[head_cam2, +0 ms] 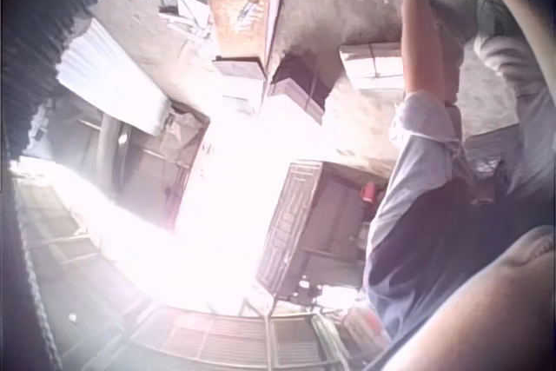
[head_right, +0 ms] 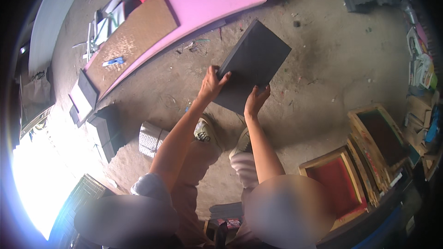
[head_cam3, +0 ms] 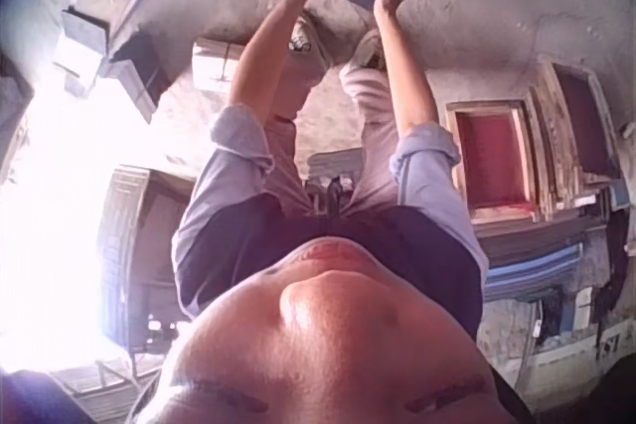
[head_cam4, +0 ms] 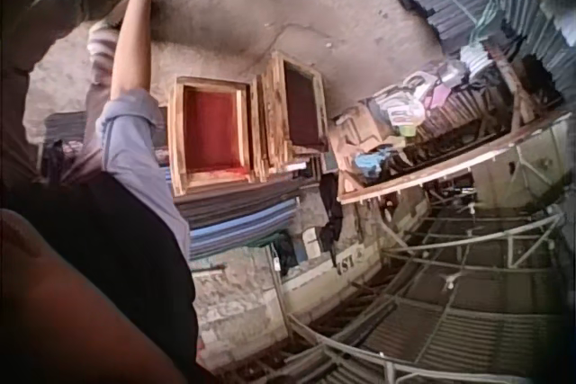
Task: The person sits on the floor and stacks black and white foam sheets, then wraps and ties them with green plastic strapping. The person uses a utility knife to cut the straps and places the finished bundles on a nearby stack. The person also handles a large pink foam sheet, aligning it with a wooden frame.
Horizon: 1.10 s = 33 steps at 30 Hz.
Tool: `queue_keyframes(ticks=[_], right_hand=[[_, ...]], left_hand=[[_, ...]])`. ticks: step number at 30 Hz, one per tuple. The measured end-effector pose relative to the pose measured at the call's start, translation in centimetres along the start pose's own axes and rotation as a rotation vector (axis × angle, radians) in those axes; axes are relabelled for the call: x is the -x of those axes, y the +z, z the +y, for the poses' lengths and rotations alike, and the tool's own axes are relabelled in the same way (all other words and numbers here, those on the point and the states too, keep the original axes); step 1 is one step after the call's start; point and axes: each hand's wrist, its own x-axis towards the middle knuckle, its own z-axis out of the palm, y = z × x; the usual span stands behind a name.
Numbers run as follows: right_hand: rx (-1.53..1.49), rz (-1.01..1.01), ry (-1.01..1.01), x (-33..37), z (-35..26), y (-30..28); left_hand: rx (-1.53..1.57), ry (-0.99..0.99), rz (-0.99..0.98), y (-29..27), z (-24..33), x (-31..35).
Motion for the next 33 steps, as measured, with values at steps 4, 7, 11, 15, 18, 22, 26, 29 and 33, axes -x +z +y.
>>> queue_keyframes(ticks=[4, 7, 11, 15, 18, 22, 26, 29, 33], right_hand=[[0.025, -0.159, -0.184, 6.3, -8.8, -8.4], [0.069, -0.370, -0.203, 13.2, -18.8, -16.9], [-0.030, -0.677, -0.334, 21.2, -29.7, -24.1], [-0.080, -0.764, -0.547, 29.0, -38.4, -26.7], [-0.049, -0.820, -0.657, 34.5, -42.8, -24.9], [-0.002, -0.980, -0.836, 43.5, -45.5, -18.8], [0.041, -1.291, -0.718, 56.4, -45.9, -9.7], [0.138, -1.499, -0.749, 68.8, -43.2, -2.5], [0.462, -1.678, -0.783, 80.5, -39.3, 7.4]], left_hand=[[0.133, -0.208, 0.055, -7.7, 7.7, 8.7], [0.433, -0.231, 0.137, -14.4, 14.1, 16.8], [0.671, -0.025, 0.219, -24.1, 20.6, 25.7], [0.791, 0.162, 0.244, -33.1, 25.6, 32.3], [0.849, 0.193, 0.375, -38.7, 25.6, 35.9], [0.955, 0.179, 0.551, -46.6, 20.6, 41.6], [1.007, 0.165, 0.843, -54.0, 10.5, 48.9], [1.082, 0.117, 1.057, -59.7, -0.1, 55.4], [1.100, -0.018, 1.267, -66.4, -11.7, 63.0]])
